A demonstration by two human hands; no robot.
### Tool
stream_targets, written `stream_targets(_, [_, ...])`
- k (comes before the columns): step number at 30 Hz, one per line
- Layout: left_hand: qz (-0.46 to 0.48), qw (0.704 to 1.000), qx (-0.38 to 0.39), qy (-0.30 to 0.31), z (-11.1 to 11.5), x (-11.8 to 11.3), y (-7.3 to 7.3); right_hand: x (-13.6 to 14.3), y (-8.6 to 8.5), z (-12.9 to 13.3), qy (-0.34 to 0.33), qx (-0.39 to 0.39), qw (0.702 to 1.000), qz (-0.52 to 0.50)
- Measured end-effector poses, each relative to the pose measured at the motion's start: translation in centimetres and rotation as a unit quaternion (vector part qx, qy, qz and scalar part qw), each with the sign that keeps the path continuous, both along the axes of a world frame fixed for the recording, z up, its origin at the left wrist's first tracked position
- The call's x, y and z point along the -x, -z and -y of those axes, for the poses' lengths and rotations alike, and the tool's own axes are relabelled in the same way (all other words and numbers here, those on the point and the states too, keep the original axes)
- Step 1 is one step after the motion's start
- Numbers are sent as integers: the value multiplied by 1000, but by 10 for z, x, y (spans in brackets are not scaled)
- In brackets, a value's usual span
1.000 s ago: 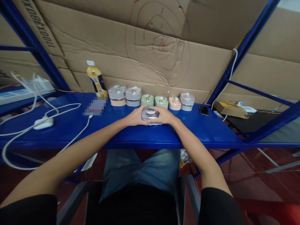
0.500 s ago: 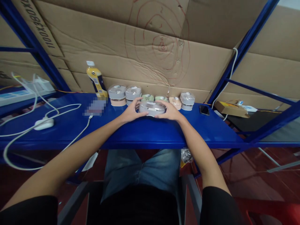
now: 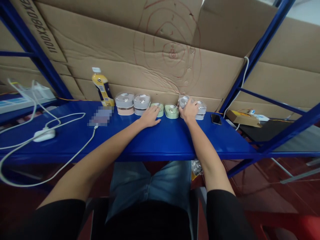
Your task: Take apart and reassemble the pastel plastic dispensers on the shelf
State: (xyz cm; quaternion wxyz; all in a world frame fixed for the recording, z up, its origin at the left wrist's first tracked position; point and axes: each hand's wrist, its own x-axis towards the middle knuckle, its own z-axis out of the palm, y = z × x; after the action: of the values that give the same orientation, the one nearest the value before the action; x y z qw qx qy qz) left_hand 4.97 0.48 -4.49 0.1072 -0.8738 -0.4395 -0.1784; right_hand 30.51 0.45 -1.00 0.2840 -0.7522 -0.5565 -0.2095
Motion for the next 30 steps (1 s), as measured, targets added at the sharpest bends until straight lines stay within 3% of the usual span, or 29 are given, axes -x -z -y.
stream_targets(4, [-3, 1000, -31, -5, 26, 0, -3, 6, 11, -7, 20, 15, 1000, 3])
stream_targets(9, [139, 989, -36, -33, 58, 1, -4, -2, 23, -11, -41, -45, 997, -43])
stream_targets(15, [221, 974, 43, -32, 58, 19, 13, 0, 15, 0, -93, -60, 991, -77])
stream_targets(17, [213, 973, 82, -28, 56, 26, 11, 3, 8, 11, -116, -51, 990, -68])
stream_targets(19, [195, 974, 113, 22, 54, 31, 6, 8, 2, 23, -153, -53, 985, -62])
stream_targets(22, [183, 956, 154, 173, 50, 39, -1, 17, 1, 41, -311, -15, 947, -73])
stream_targets(25, [207, 926, 180, 260, 45, 47, 0, 29, 11, 55, -509, 121, 850, -67])
stream_targets(27, [230, 918, 203, 250, 42, 52, 5, 37, 19, 61, -550, 169, 817, -45])
stream_targets(30, [256, 915, 239, 201, 40, 56, 10, 47, 26, 67, -520, 171, 836, -29])
